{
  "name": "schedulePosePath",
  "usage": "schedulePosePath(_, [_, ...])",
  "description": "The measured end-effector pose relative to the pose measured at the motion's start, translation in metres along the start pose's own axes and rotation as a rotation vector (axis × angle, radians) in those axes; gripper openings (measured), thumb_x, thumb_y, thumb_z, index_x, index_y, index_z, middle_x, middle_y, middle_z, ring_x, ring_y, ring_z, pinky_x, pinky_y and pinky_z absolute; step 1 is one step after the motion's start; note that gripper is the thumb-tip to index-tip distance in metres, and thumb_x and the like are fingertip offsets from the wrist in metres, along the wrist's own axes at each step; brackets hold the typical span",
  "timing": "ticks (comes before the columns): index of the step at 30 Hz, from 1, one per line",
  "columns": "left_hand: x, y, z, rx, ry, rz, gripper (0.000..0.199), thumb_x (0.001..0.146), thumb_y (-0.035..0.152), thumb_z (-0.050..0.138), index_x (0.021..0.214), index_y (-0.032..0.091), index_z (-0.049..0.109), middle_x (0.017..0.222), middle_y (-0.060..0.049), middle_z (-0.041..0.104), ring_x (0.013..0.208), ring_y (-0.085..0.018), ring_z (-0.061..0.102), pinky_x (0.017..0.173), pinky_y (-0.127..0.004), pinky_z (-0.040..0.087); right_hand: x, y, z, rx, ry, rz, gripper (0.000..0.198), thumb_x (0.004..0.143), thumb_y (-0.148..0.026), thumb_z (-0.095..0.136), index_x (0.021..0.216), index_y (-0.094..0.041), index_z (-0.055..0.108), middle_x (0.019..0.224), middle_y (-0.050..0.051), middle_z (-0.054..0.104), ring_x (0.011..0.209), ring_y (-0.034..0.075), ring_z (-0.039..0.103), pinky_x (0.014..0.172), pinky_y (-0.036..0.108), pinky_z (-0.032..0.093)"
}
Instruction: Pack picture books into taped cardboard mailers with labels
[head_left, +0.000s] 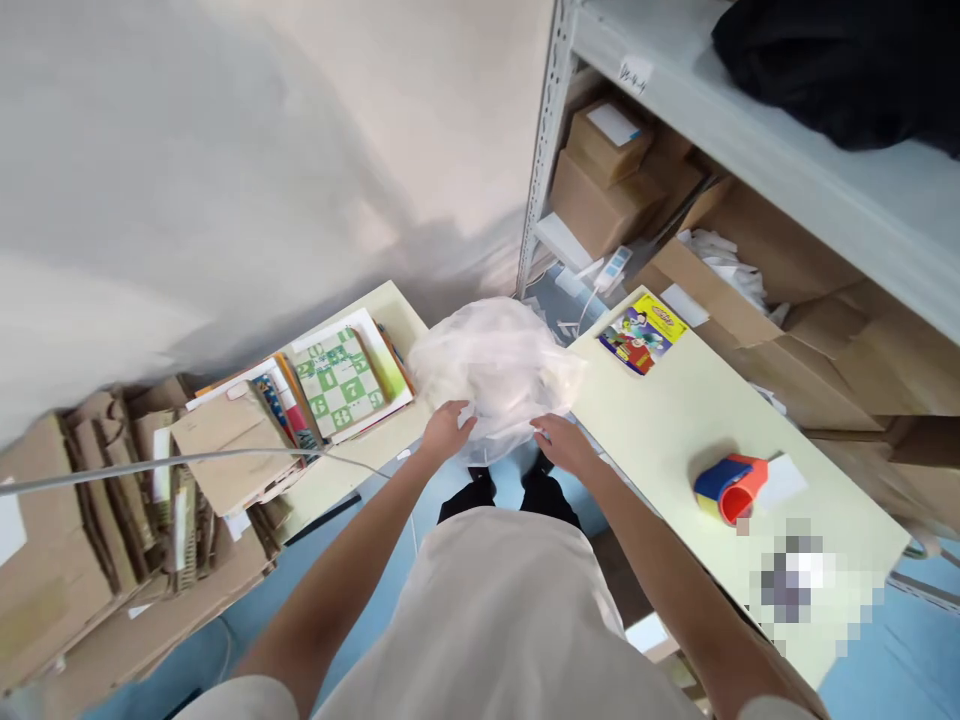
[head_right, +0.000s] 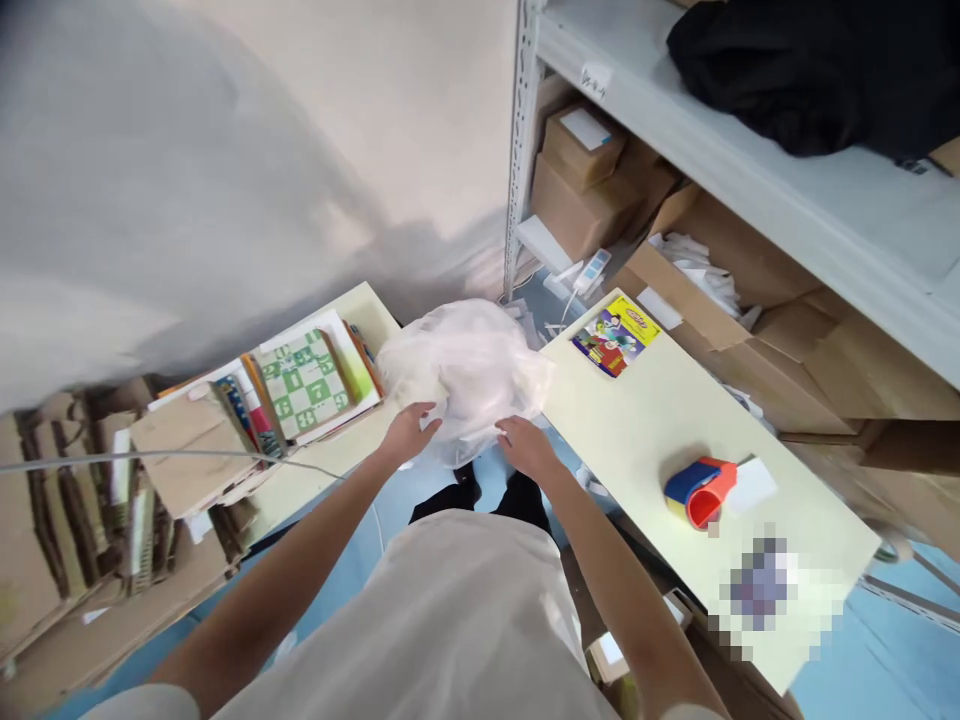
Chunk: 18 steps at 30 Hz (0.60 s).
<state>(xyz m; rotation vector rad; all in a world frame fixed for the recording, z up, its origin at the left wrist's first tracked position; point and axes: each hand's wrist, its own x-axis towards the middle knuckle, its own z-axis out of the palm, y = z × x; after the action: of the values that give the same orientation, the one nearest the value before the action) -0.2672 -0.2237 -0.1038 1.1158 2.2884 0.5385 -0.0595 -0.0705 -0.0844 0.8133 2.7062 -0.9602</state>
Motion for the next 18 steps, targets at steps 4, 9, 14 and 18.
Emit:
schedulePosePath(4, [0.028, -0.009, -0.001, -0.05, -0.07, -0.085, 0.036, 0.084, 0.032, 0.053, 0.117, 0.016, 0.057, 0.114, -0.011, 0.066, 0.094, -0.021, 0.066, 0.091, -0.036, 0.051, 0.081, -0.022, 0.02, 0.029, -0.208, 0.065, 0.031, 0.086, -0.017, 0.048, 0.111, -0.018, 0.065, 0.117, 0.01, 0.065, 0.11, 0.025, 0.059, 0.094, 0.037, 0.046])
schedulePosePath(9, [0.036, -0.014, 0.01, -0.088, -0.068, -0.109, 0.044, 0.084, 0.034, 0.054, 0.123, 0.014, 0.053, 0.133, -0.016, 0.053, 0.108, -0.025, 0.061, 0.096, -0.04, 0.048, 0.159, -0.016, 0.06, 0.051, -0.369, 0.065, 0.027, 0.072, -0.006, 0.062, 0.095, -0.016, 0.071, 0.137, 0.013, 0.05, 0.115, 0.029, 0.056, 0.086, 0.035, 0.049])
schedulePosePath(14, [0.034, -0.012, 0.014, -0.109, -0.071, -0.164, 0.044, 0.084, 0.036, 0.055, 0.123, 0.015, 0.054, 0.138, -0.017, 0.047, 0.113, -0.027, 0.058, 0.097, -0.041, 0.048, 0.184, -0.002, 0.089, 0.107, -0.409, 0.016, 0.029, 0.073, -0.01, 0.061, 0.1, -0.018, 0.069, 0.114, 0.012, 0.065, 0.097, 0.024, 0.062, 0.076, 0.03, 0.049])
schedulePosePath(18, [0.037, -0.006, 0.008, -0.09, -0.077, -0.217, 0.042, 0.084, 0.032, 0.054, 0.122, 0.013, 0.054, 0.136, -0.018, 0.049, 0.113, -0.027, 0.058, 0.097, -0.041, 0.047, 0.173, 0.001, 0.079, 0.126, -0.298, 0.032, 0.02, 0.083, -0.015, 0.05, 0.098, -0.016, 0.065, 0.097, 0.011, 0.067, 0.094, 0.022, 0.061, 0.081, 0.032, 0.045])
